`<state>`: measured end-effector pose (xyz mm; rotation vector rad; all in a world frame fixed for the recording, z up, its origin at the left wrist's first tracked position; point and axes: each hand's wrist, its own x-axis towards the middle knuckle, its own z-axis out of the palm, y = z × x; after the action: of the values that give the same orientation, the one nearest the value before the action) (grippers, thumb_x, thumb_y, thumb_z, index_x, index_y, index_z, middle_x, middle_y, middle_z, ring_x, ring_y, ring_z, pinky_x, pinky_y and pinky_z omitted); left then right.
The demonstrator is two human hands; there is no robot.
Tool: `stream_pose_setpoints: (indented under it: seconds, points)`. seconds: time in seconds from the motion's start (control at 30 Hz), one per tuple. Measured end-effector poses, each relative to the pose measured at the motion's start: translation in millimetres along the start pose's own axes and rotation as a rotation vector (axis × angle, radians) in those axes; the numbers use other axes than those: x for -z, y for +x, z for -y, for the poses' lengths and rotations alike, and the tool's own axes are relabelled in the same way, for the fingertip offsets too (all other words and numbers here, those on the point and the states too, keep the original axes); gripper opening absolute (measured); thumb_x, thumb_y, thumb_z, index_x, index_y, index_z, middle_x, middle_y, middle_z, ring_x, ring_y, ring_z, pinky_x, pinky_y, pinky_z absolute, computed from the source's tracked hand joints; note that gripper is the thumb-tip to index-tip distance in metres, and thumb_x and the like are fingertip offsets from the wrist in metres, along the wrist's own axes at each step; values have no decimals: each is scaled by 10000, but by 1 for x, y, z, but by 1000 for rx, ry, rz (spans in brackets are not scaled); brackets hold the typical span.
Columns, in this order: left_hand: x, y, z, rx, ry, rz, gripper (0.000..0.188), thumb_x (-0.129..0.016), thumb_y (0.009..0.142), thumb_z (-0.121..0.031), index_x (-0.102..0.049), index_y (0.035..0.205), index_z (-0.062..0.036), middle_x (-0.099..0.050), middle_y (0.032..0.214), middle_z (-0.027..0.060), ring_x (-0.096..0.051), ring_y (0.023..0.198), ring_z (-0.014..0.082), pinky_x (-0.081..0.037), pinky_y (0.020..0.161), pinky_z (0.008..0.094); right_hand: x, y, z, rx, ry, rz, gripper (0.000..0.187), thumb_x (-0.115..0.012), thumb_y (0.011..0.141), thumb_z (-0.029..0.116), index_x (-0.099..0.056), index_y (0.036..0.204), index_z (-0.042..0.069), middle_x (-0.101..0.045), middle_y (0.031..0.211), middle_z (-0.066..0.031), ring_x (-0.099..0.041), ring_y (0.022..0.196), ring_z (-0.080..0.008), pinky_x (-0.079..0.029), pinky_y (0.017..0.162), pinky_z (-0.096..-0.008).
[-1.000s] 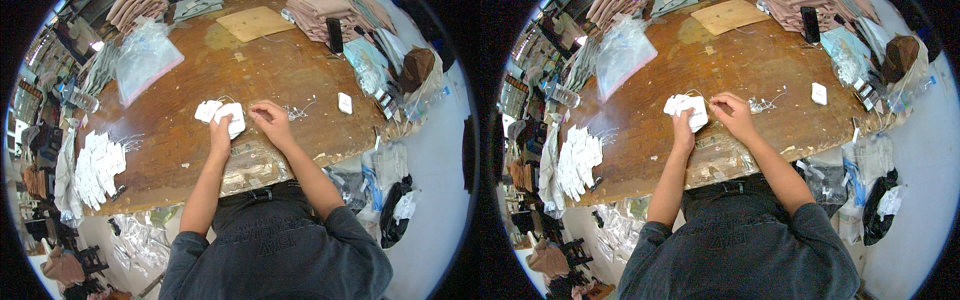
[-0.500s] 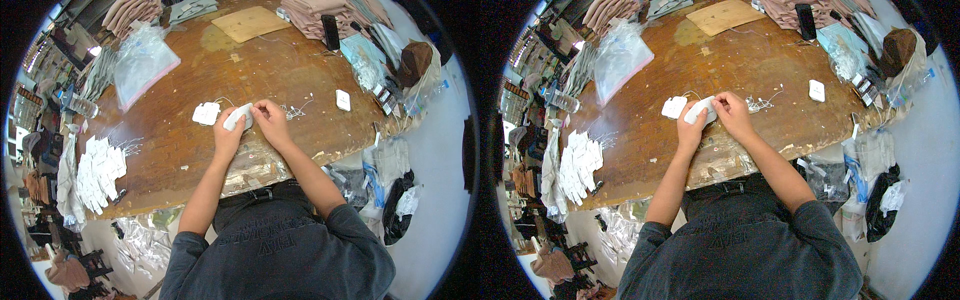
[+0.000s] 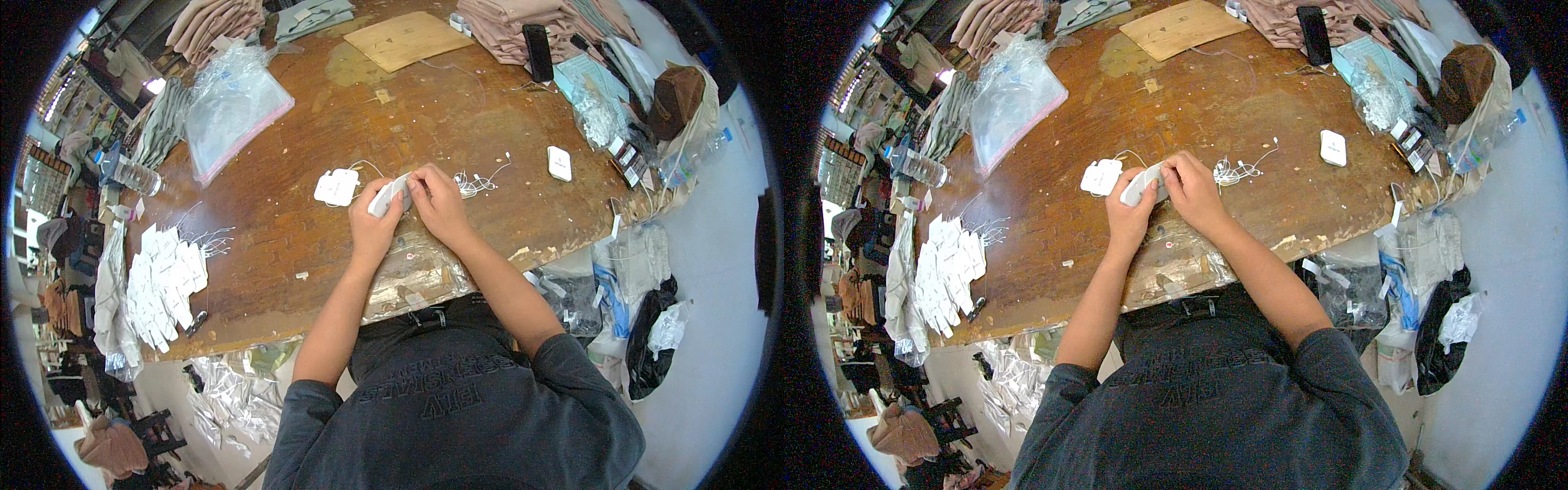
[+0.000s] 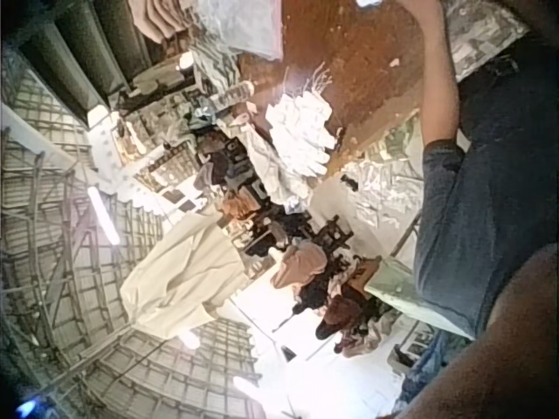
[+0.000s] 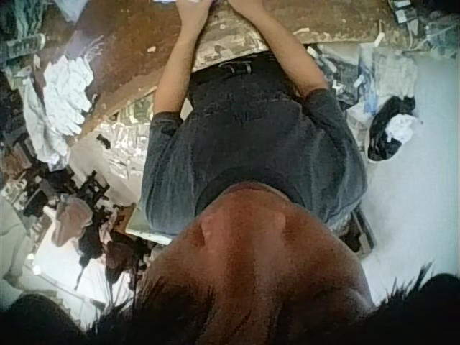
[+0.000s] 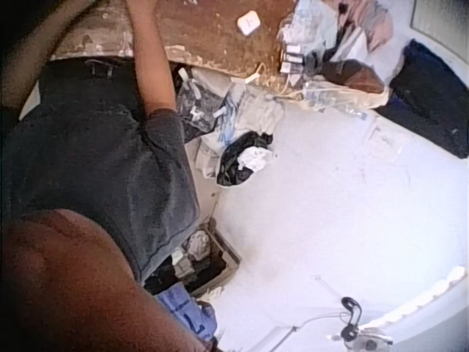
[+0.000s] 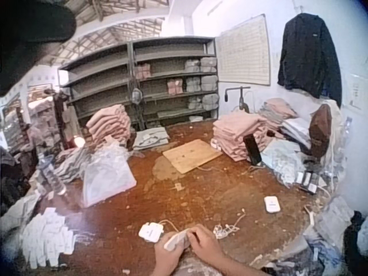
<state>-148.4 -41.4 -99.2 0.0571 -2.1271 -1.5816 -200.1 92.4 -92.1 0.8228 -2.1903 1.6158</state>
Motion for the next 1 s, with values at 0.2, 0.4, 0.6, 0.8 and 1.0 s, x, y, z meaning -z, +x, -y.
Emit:
stream_pose_setpoints:
  seconds: [0.2, 0.4, 0.6, 0.8, 1.0]
  points:
    - [5, 6, -4, -369, 283, 21, 254, -716, 752, -49, -663, 999, -55, -653, 919, 86, -630, 847, 232, -502, 761, 330, 0, -1, -4, -130, 79, 25, 136, -576, 948, 111, -612, 944, -20, -617, 819, -70, -577, 724, -148, -457, 661, -281]
    - [5, 3, -16, -602, 820, -26, 315, -696, 684, -96, -696, 997, -135, -635, 979, 11, -615, 896, 243, -512, 750, 357, 5, 2, -10, -523, 658, 112, 159, -603, 954, 166, -663, 982, 21, -645, 837, 17, -553, 734, -51, -459, 675, -216]
    - [8, -1, -18, -794, 731, 60, 303, -691, 672, -90, -696, 973, -124, -645, 967, 20, -615, 847, 234, -521, 733, 353, 13, 4, -16, -494, 397, 72, 176, -646, 920, 163, -630, 794, 41, -591, 703, 23, -525, 656, -52, -428, 600, -229]
    - [34, 11, 0, -241, 167, 0, 204, -712, 757, -57, -695, 959, -41, -706, 937, 97, -673, 833, 195, -525, 762, 311, 46, 20, -36, -425, 179, -466, 280, -662, 901, 195, -618, 719, -14, -552, 590, 0, -471, 574, -67, -386, 528, -267]
    - [64, 33, 21, 267, -48, -285, 168, -674, 847, -80, -680, 1008, -33, -686, 959, 79, -628, 878, 141, -503, 784, 305, 53, 20, -34, -337, -61, -288, 229, -658, 905, 202, -658, 832, -14, -583, 633, -38, -502, 589, -87, -407, 554, -271]
